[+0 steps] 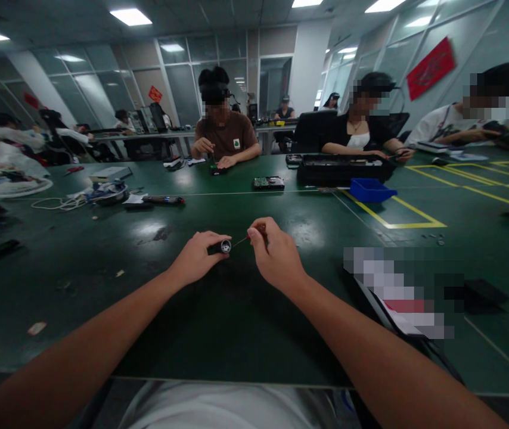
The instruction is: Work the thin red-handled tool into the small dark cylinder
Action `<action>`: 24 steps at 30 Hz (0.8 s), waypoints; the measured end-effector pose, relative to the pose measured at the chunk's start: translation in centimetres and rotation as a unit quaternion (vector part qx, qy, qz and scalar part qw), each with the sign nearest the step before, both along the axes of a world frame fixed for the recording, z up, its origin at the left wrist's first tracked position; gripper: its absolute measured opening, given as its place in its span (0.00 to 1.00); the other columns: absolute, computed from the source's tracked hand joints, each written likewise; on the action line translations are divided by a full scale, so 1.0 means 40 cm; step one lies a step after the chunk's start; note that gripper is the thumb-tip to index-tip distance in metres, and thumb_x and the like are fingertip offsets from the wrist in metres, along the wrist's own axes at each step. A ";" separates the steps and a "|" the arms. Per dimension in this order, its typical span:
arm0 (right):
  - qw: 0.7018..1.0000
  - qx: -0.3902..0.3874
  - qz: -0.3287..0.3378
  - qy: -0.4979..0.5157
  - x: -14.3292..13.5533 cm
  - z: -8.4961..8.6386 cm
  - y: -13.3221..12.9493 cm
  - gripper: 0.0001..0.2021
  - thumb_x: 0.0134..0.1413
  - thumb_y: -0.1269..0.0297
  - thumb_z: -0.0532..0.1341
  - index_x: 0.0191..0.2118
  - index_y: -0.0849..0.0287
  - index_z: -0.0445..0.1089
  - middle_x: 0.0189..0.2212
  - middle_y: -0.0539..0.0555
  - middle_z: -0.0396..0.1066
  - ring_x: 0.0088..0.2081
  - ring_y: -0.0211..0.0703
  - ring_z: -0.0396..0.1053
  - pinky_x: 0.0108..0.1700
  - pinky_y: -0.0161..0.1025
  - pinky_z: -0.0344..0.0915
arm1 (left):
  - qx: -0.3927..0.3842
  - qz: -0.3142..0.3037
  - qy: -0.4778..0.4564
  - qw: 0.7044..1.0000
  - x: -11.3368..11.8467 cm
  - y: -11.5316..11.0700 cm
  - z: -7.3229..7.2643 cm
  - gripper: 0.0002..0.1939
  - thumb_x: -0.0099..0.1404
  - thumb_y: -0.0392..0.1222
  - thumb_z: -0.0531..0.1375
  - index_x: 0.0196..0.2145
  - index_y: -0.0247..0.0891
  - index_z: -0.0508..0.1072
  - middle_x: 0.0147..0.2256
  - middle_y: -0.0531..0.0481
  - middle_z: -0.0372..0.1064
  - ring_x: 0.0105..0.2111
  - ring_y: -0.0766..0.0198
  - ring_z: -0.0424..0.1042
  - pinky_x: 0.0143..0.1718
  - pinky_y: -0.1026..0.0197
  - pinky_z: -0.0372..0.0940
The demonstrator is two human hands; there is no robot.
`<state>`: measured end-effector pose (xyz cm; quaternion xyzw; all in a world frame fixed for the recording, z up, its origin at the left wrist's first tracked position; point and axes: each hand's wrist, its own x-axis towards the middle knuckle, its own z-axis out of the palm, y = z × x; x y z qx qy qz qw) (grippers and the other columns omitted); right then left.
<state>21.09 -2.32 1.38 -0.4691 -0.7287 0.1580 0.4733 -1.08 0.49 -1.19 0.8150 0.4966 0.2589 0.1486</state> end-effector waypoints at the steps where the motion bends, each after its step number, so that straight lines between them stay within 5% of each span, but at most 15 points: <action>1: 1.000 -0.002 0.007 0.005 -0.001 0.000 -0.001 0.09 0.68 0.56 0.53 0.42 0.53 0.66 0.32 0.53 0.76 0.35 0.47 0.76 0.36 0.42 0.65 | -0.001 -0.001 0.002 1.000 0.001 -0.001 0.001 0.20 0.65 0.42 0.64 0.56 0.48 0.74 0.53 0.46 0.72 0.56 0.51 0.67 0.65 0.32 0.46; 16: 0.999 0.003 -0.004 -0.038 -0.004 0.005 0.002 0.08 0.67 0.58 0.53 0.40 0.54 0.65 0.30 0.54 0.75 0.31 0.47 0.74 0.34 0.42 0.64 | 0.003 -0.007 0.021 1.000 0.007 -0.003 0.003 0.20 0.65 0.41 0.65 0.54 0.47 0.75 0.51 0.46 0.73 0.55 0.50 0.68 0.64 0.33 0.49; 24: 0.999 0.000 -0.029 -0.018 -0.001 0.008 0.005 0.09 0.66 0.57 0.53 0.40 0.53 0.66 0.31 0.55 0.76 0.32 0.48 0.74 0.34 0.43 0.63 | 0.007 0.019 -0.046 0.999 0.004 -0.002 0.009 0.18 0.64 0.40 0.65 0.52 0.43 0.75 0.49 0.47 0.74 0.50 0.55 0.71 0.55 0.50 0.65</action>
